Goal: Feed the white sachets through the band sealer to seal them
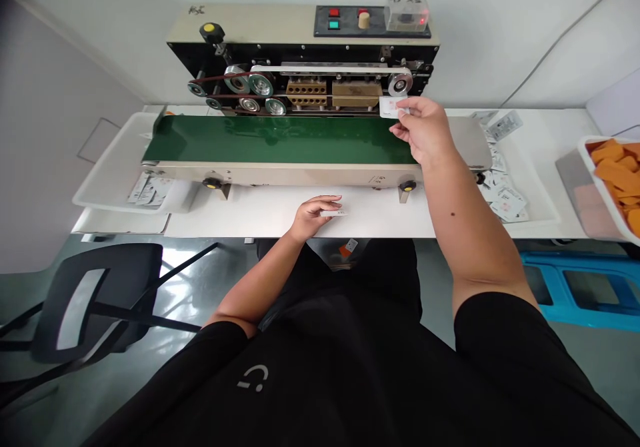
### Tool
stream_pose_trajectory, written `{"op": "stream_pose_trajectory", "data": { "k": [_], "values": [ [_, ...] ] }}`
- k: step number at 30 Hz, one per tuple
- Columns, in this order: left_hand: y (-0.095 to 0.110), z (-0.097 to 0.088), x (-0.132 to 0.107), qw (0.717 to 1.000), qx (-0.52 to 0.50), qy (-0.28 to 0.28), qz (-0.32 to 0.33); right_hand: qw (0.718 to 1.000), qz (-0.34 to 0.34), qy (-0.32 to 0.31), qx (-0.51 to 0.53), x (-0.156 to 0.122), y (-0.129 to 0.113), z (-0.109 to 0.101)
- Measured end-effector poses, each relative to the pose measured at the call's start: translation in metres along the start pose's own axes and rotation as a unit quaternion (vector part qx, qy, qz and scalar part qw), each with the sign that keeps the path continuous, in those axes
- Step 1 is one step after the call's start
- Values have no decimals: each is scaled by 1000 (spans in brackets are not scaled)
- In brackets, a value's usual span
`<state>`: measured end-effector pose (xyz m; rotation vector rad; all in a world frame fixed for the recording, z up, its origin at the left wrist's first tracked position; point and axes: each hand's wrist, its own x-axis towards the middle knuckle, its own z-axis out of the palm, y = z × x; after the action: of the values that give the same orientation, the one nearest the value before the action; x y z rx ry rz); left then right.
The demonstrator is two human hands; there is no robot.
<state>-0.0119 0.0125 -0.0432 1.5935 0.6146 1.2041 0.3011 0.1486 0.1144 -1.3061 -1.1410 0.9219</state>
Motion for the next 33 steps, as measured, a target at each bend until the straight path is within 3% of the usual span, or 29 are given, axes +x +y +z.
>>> {"op": "stream_pose_trajectory", "data": {
  "k": [3,7,11,14,17,20,25,29,33],
  "values": [
    [0,0,1,1000,22,4,10,999,-9,39,-22,-24,-2,2],
    [-1,1,3,996,69,47,-12,981,-149,114,-52,-106,24,15],
    [-5,6,3,992,23,80,-91,983,-159,12,-94,-199,79,41],
    [-8,10,2,988,-16,87,-125,980,-146,-62,-123,-239,108,57],
    [-9,11,2,988,-47,68,-134,964,-180,-119,-155,-247,119,62],
    [-7,10,2,990,-46,35,-129,948,-217,-136,-188,-239,123,61],
    [-4,10,2,993,-52,-18,-109,944,-205,-109,-234,-230,119,59],
    [-3,7,1,993,-84,-50,-73,945,-225,-93,-219,-223,103,48],
    [3,4,1,994,-71,-43,-73,959,-238,2,-156,-196,75,21]
  ]
}}
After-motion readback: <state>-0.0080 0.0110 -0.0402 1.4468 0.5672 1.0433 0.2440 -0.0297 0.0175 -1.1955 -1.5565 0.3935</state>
